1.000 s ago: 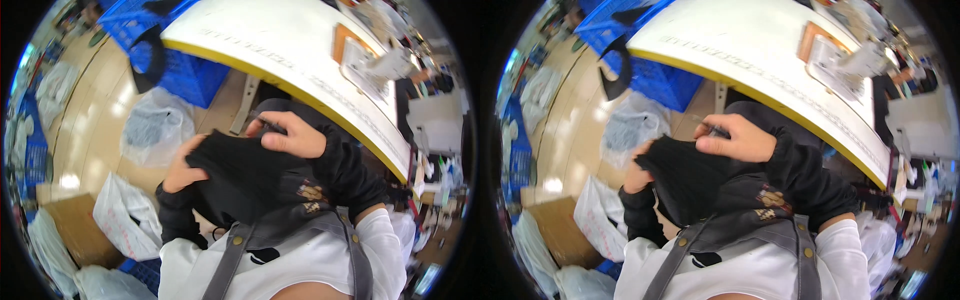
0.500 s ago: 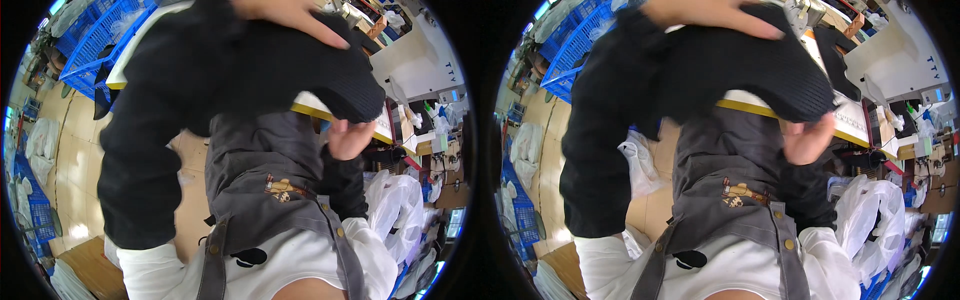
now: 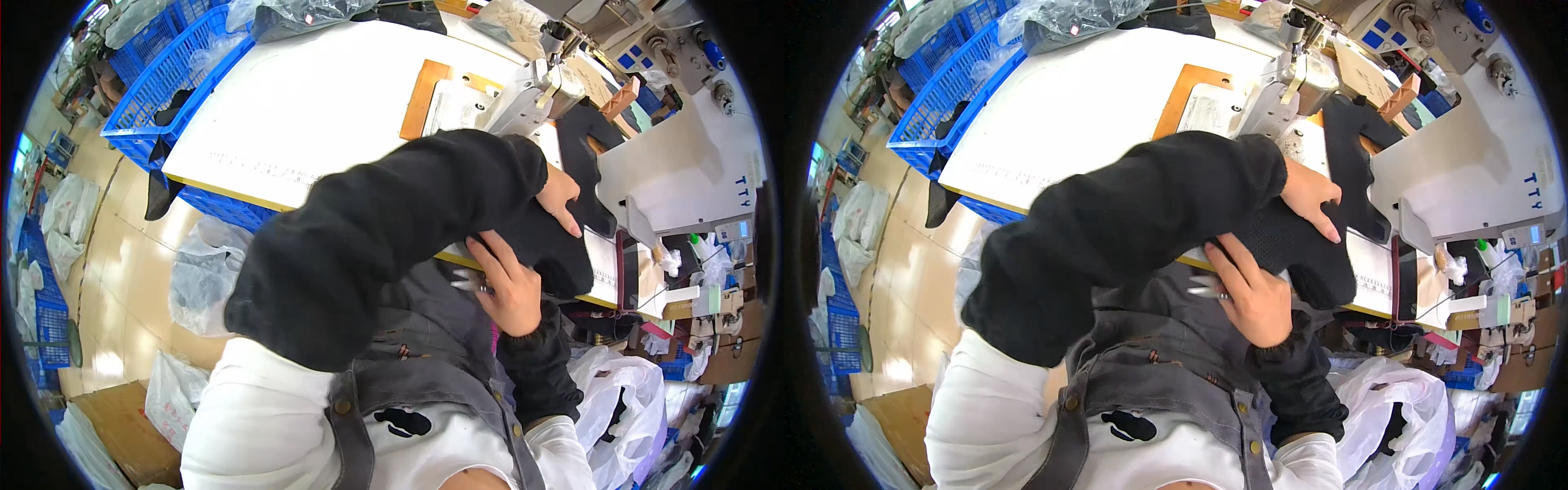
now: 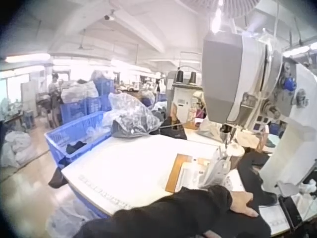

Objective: Manually trim excess fabric from shoe components using small scissors.

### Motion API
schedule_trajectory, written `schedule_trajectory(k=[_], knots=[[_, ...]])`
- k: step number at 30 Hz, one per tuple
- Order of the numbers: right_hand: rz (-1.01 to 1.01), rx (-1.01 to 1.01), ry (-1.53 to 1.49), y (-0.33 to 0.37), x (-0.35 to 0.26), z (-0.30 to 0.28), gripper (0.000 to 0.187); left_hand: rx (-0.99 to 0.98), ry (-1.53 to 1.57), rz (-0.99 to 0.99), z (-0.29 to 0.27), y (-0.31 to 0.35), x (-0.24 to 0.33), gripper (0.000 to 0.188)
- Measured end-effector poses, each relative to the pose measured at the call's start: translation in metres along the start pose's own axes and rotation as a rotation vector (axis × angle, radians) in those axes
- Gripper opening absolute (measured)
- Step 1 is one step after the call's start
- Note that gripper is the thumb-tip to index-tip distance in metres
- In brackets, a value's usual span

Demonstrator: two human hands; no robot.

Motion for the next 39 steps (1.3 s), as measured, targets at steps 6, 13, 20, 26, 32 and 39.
schedule_trajectory(k=[6,13,20,26,32,39], knots=[[0.032,0.185,0.068,-0.011,0.027,0.007,0.051,0.465,-0.189,0.098,-0.058,0.149,0.031,0.048],[0.020,0.277,0.021,-0.021,0.013,0.015,0.055,1.208,-0.261,-0.800,-0.047,0.508,-0.081,0.035],[0.105,0.148,-0.171,0.010,0.016,0.042,0.039,1.555,0.308,-1.429,0.113,0.691,-0.140,0.091],[0.192,0.085,0.194,-0.012,0.001,0.042,0.039,1.873,0.049,-1.474,0.138,0.696,-0.154,0.080],[-0.062,0.041,-0.123,-0.008,-0.046,0.039,0.037,1.580,-0.107,-1.371,0.154,0.754,-0.175,0.064],[-0.160,-0.039,-0.267,-0.012,-0.076,0.043,0.040,1.555,0.021,-0.982,0.132,0.718,-0.159,0.018]])
Point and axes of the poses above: each hand's wrist, its own y-axis away from the middle knuckle, its own z-axis out of the palm, x = y × z, the point moved 7 cm from there along -y, towards the middle knuckle, and after that the axes turned 7 degrees about -x, right-handed, at the moved point
